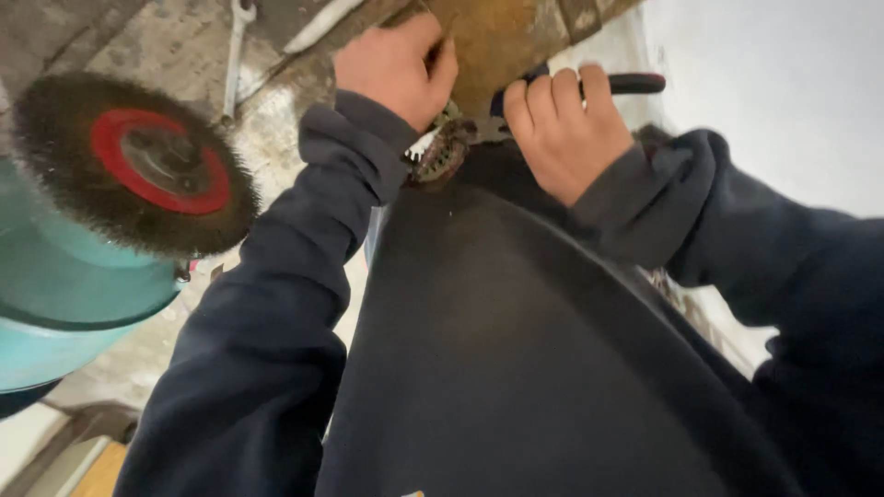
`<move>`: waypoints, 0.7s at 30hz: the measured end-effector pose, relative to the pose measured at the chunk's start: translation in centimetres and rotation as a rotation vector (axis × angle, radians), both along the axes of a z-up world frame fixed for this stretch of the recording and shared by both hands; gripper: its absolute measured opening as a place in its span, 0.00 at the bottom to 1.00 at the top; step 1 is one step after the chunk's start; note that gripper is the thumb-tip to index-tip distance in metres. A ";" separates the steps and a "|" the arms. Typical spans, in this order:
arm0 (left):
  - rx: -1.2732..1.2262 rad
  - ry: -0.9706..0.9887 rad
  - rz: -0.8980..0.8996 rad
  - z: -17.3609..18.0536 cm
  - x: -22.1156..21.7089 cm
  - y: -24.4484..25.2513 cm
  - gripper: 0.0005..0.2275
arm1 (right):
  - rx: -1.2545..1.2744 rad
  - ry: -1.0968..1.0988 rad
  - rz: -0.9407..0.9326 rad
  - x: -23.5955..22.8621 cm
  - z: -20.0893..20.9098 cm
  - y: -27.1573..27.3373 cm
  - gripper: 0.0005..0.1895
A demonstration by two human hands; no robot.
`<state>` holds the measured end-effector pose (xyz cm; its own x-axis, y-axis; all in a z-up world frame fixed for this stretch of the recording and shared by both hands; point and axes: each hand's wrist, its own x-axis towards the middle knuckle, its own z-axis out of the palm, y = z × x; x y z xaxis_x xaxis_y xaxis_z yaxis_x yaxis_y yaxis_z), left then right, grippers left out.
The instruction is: The person uses a screwdriver and pliers to manipulate a circular metal part on a workbench. They then pick up a small metal strip and bend it with their hands.
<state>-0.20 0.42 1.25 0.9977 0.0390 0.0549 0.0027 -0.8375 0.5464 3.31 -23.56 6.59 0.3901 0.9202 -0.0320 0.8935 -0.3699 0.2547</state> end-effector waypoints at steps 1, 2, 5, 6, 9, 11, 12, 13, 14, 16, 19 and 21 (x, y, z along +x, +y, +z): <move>-0.007 0.018 -0.012 0.0 -0.4 -0.1 0.07 | -0.007 0.018 -0.012 -0.4 -0.4 -0.3 0.17; -0.002 0.021 -0.005 0.1 0.0 0.1 0.08 | 0.051 0.119 -0.022 -0.2 -1.0 -0.3 0.15; -0.015 0.027 -0.007 0.3 0.3 0.2 0.08 | 0.191 0.306 -0.054 0.1 -3.2 -0.7 0.16; -0.026 0.023 -0.002 0.3 0.2 0.3 0.08 | 0.275 0.385 -0.062 0.2 -4.2 -0.7 0.19; 0.001 0.004 0.004 0.2 0.0 0.3 0.07 | 0.508 0.473 -0.126 -1.4 -7.0 -0.3 0.21; 0.034 0.005 0.018 0.2 -0.1 0.2 0.08 | 0.507 0.457 -0.111 -1.4 -7.3 -0.5 0.21; 0.066 0.010 0.009 0.3 -0.1 0.3 0.09 | 0.509 0.440 -0.119 -1.6 -7.4 -0.5 0.21; 0.068 0.004 0.016 0.1 -0.2 0.4 0.09 | 0.510 0.435 -0.110 -1.5 -6.8 -0.7 0.21; 0.039 0.002 0.007 -0.1 -0.2 0.5 0.08 | 0.455 0.419 -0.109 -1.4 -6.2 -1.0 0.22; 0.011 0.000 0.001 -0.6 -0.5 0.7 0.08 | 0.401 0.403 -0.104 -1.3 -4.5 -1.2 0.23; 0.030 -0.135 -0.043 -0.9 -0.6 1.1 0.06 | 0.221 0.050 -0.046 -1.1 -1.9 -0.9 0.25; 0.014 -0.046 -0.021 -0.9 -0.1 0.8 0.08 | 0.140 -0.048 -0.052 -1.4 -1.2 -0.5 0.26</move>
